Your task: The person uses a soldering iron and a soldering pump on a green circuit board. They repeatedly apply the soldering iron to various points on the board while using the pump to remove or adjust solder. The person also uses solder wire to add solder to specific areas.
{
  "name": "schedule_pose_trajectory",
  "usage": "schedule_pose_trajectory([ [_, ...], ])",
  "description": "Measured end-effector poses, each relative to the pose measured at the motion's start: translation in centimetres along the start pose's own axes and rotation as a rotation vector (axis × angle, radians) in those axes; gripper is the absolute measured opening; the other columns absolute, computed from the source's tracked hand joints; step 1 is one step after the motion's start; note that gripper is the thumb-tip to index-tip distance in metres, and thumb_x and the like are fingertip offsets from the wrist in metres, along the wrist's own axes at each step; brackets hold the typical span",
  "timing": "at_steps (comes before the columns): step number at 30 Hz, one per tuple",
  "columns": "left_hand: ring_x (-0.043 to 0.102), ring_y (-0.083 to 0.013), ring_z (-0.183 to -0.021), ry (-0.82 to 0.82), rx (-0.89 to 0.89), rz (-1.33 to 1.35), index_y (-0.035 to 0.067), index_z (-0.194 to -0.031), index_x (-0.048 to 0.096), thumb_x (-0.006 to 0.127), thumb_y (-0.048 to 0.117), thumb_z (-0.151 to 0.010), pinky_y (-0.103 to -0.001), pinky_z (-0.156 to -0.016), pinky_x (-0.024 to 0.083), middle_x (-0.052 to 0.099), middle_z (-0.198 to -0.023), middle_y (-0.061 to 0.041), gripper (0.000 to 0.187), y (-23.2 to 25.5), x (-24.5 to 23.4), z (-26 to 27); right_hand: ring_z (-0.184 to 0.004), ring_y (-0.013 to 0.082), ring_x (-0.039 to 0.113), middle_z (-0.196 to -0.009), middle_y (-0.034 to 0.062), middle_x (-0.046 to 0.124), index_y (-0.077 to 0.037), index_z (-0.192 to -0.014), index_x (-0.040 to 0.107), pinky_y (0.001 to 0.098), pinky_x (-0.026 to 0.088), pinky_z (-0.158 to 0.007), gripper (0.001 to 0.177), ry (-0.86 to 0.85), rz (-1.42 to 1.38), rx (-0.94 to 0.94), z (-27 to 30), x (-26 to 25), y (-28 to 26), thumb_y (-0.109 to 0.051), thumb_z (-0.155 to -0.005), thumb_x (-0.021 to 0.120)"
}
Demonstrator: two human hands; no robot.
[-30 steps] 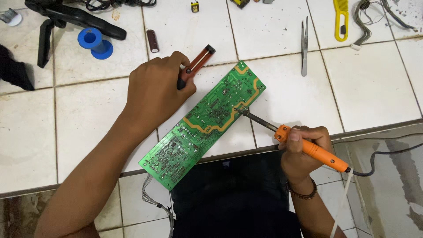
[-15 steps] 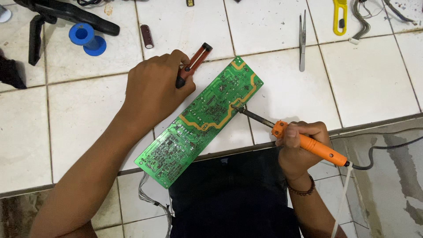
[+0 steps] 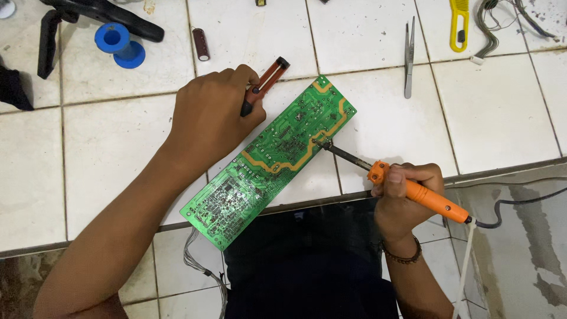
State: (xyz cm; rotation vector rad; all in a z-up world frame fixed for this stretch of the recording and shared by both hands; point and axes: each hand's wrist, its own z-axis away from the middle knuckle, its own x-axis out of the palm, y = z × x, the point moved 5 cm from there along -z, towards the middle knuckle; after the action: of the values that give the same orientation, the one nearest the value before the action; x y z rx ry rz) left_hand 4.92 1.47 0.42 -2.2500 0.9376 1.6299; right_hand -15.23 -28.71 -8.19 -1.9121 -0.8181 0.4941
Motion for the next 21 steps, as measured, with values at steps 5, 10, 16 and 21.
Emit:
schedule_pose_trajectory([
  [5, 0.071, -0.0337, -0.07, 0.001, 0.007, 0.015, 0.014, -0.115, 0.074, 0.079, 0.026, -0.101, -0.052, -0.053, 0.05, 0.077, -0.089, -0.003, 0.019, 0.0, 0.1, 0.0, -0.048, 0.0166, 0.055, -0.065, 0.0053, 0.053, -0.01, -0.1, 0.05, 0.033, 0.053, -0.055, 0.029, -0.008, -0.012, 0.014, -0.5, 0.7, -1.0, -0.023, -0.115, 0.072],
  [10, 0.072, -0.0393, -0.072, -0.027, -0.024, 0.027, 0.016, -0.113, 0.072, 0.076, 0.027, -0.099, -0.058, -0.055, 0.051, 0.078, -0.09, -0.005, 0.018, 0.0, 0.0, -0.2, -0.05, 0.0165, 0.056, -0.066, 0.0076, 0.054, -0.011, -0.107, 0.05, 0.0353, 0.057, -0.064, 0.027, -0.012, 0.007, 0.004, -0.1, 0.3, -0.4, -0.025, -0.116, 0.071],
  [16, 0.067, -0.0366, -0.065, 0.028, -0.005, 0.02, 0.015, -0.113, 0.072, 0.073, 0.023, -0.1, -0.054, -0.052, 0.047, 0.074, -0.085, -0.004, 0.015, 0.0, 0.0, 0.0, -0.051, 0.018, 0.059, -0.064, 0.0083, 0.055, -0.009, -0.1, 0.049, 0.0368, 0.057, -0.063, 0.028, -0.018, 0.01, -0.079, 0.4, -0.2, 0.4, -0.02, -0.113, 0.071],
  [21, 0.066, -0.0361, -0.065, 0.021, -0.006, 0.0, 0.016, -0.109, 0.069, 0.073, 0.026, -0.099, -0.054, -0.051, 0.047, 0.072, -0.083, -0.003, 0.015, -0.2, 0.3, 0.0, -0.052, 0.0203, 0.061, -0.072, 0.0168, 0.062, -0.007, -0.102, 0.049, 0.0393, 0.061, -0.068, 0.027, -0.009, 0.059, -0.106, 0.6, -0.3, 0.0, -0.02, -0.113, 0.071],
])
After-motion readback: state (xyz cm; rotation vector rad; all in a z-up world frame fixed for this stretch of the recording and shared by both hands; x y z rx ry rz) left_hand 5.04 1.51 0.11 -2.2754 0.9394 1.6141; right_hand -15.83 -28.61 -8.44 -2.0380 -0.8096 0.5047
